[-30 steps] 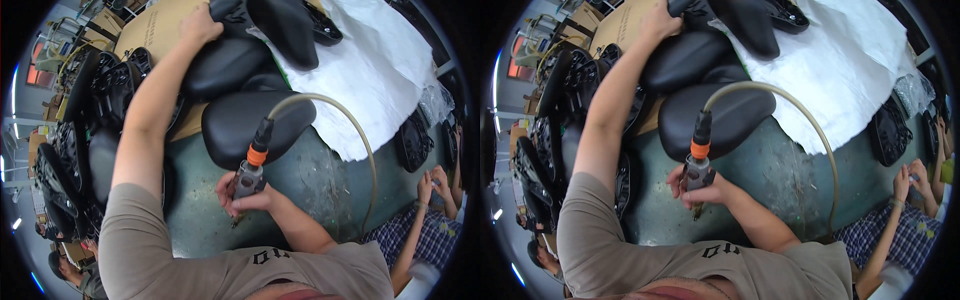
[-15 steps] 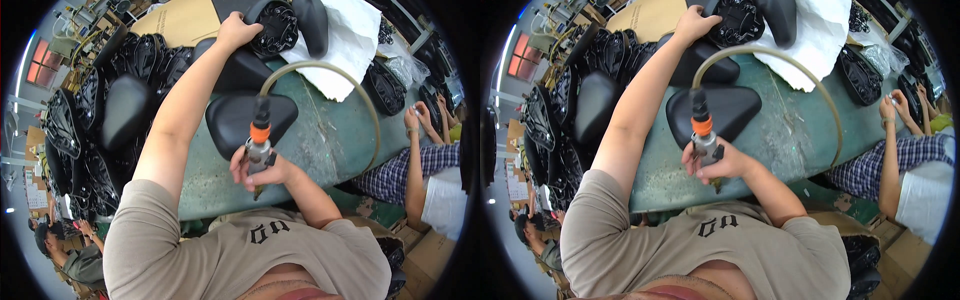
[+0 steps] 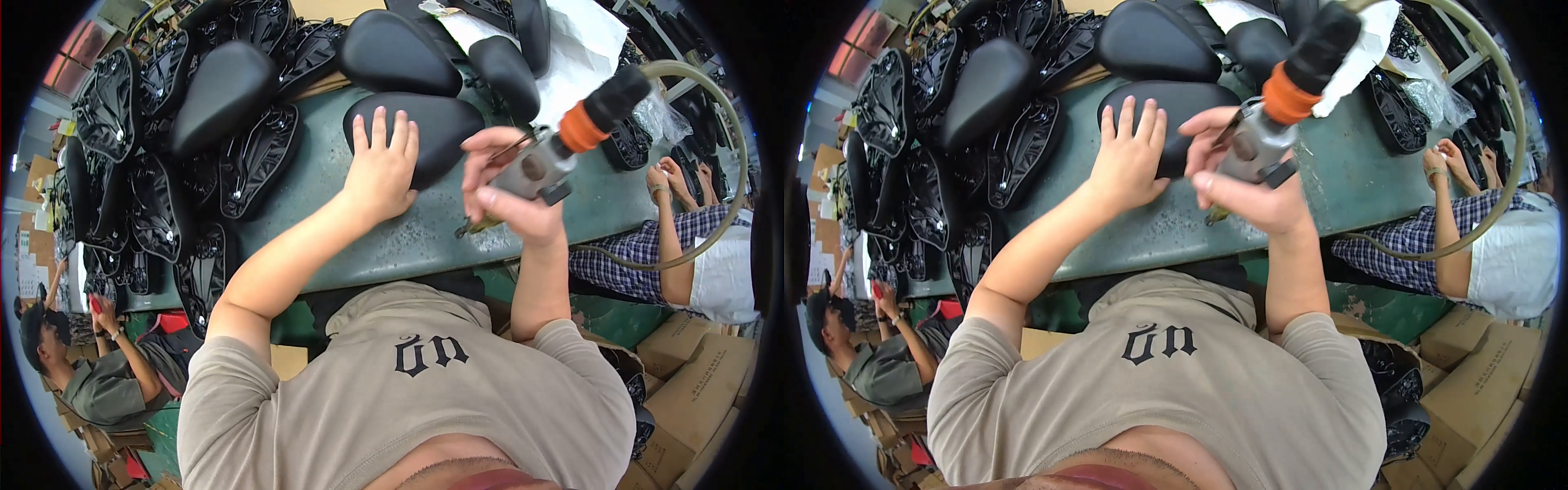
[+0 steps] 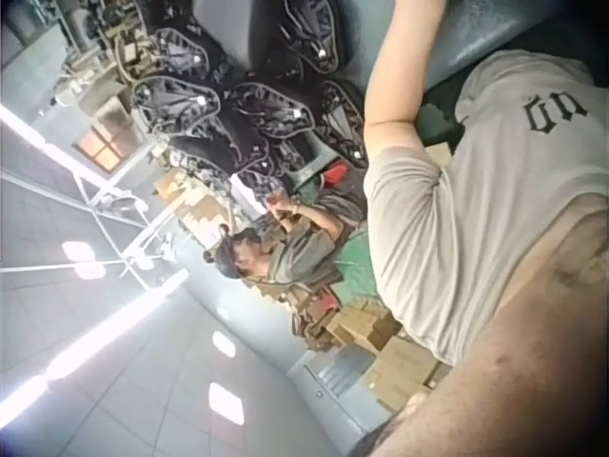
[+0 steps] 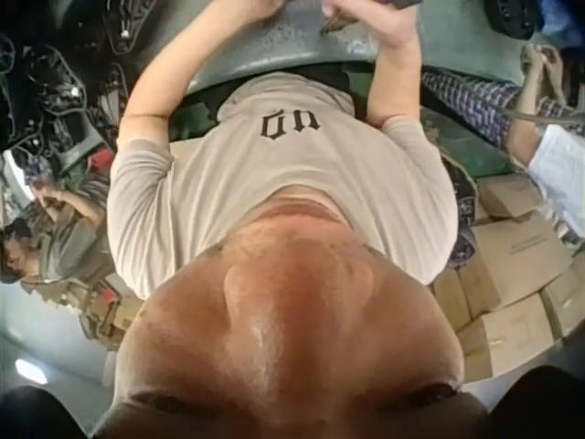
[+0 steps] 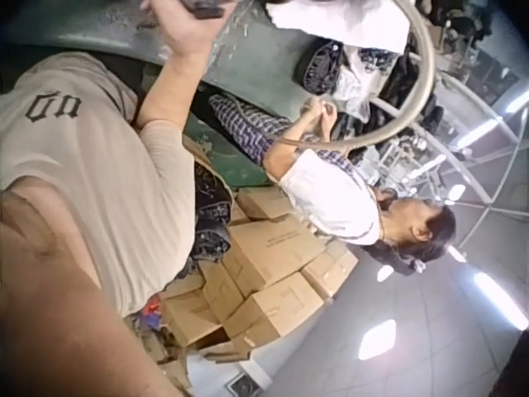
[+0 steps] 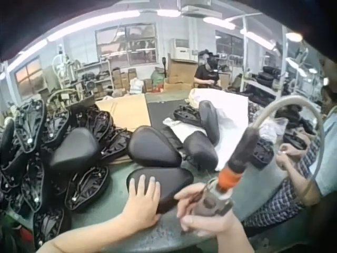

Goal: Assembling bicycle seats using a pneumatic screwdriver to secure components.

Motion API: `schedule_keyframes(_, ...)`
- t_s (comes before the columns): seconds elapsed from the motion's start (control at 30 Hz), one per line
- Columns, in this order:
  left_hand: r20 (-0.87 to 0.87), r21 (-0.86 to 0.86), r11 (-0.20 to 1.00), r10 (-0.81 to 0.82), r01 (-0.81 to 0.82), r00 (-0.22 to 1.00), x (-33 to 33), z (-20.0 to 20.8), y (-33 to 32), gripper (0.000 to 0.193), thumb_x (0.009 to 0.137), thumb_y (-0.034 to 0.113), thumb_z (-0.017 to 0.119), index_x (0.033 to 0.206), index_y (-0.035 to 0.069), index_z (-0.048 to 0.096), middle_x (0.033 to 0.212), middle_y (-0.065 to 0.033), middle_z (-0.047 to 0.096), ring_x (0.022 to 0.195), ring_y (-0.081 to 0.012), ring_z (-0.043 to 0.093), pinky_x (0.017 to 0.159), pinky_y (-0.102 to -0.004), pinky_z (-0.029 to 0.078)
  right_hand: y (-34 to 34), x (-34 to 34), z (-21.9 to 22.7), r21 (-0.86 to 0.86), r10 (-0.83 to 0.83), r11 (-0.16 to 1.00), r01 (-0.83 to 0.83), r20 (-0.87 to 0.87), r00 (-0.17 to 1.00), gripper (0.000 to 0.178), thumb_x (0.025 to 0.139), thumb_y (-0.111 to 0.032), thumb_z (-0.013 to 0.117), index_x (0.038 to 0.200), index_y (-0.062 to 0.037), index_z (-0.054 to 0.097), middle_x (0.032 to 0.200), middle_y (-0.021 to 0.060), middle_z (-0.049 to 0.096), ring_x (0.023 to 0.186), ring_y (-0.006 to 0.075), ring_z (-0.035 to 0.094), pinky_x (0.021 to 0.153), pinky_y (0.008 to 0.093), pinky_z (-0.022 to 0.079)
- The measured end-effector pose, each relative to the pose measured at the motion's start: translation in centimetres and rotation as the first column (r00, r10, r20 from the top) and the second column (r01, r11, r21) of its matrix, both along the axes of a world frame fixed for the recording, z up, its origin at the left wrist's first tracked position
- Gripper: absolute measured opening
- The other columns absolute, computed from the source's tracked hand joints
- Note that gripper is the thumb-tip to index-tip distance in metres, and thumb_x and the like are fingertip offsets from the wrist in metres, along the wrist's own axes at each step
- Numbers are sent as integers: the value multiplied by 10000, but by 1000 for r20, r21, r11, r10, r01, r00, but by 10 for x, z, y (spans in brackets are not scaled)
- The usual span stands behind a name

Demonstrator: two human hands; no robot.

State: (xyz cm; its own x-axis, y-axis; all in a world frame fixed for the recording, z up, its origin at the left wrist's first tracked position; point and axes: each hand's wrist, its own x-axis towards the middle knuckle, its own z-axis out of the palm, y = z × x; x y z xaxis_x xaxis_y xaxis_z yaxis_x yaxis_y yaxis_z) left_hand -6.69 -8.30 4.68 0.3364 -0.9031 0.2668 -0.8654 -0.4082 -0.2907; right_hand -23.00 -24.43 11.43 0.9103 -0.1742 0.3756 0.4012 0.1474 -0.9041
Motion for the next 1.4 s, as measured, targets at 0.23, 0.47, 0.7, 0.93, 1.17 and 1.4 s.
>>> schedule_keyframes(0.23,333,-229,947,-141,226,932,-7,-50,-20,478,936,283,550,1353,58,610,1379,-221,590,1294,-450,552,1095,-667,389,5,-4,21,78,-95,994,83,173,980,373,881,50,639,1243,96,566,988,214,676,666,213,672,624,332,571)
schedule_keyframes(0.47,-399,-404,896,7,-183,917,-3,44,43,567,848,164,721,1376,22,569,1261,-227,647,1150,-415,653,990,-469,524,5,-12,50,-21,-203,975,220,312,928,438,911,34,599,1337,97,522,980,162,650,669,214,653,668,392,569)
schedule_keyframes(0.7,-952,-305,600,-185,-740,243,-5,9,145,472,985,200,633,1376,-57,574,1228,-206,708,1115,-255,689,984,-352,510,-1,52,49,-48,81,997,-68,360,929,355,973,-66,503,1313,2,580,1049,187,615,792,252,630,783,455,507)
schedule_keyframes(0.93,-965,31,725,201,-688,169,-49,-25,146,431,1023,285,588,1322,-25,602,1151,-247,724,1097,-366,699,972,-419,523,16,118,19,-59,179,984,-170,395,901,351,970,-47,476,1295,45,569,1125,247,633,807,287,640,800,491,516)
schedule_keyframes(1.17,-978,-61,772,82,-633,194,-2,-23,144,506,1030,410,582,1230,-51,647,1130,-308,703,1097,-467,665,956,-482,522,76,143,12,46,-66,997,63,62,996,295,890,63,599,1161,-2,504,895,153,618,654,231,650,620,342,558)
schedule_keyframes(1.4,-952,-31,801,159,-598,261,14,-43,110,413,1015,348,581,1114,-53,608,1054,-315,703,1019,-497,672,895,-544,530,85,168,-4,-76,-43,996,39,-43,998,292,884,88,610,1140,-1,500,873,129,624,663,192,647,610,306,548)
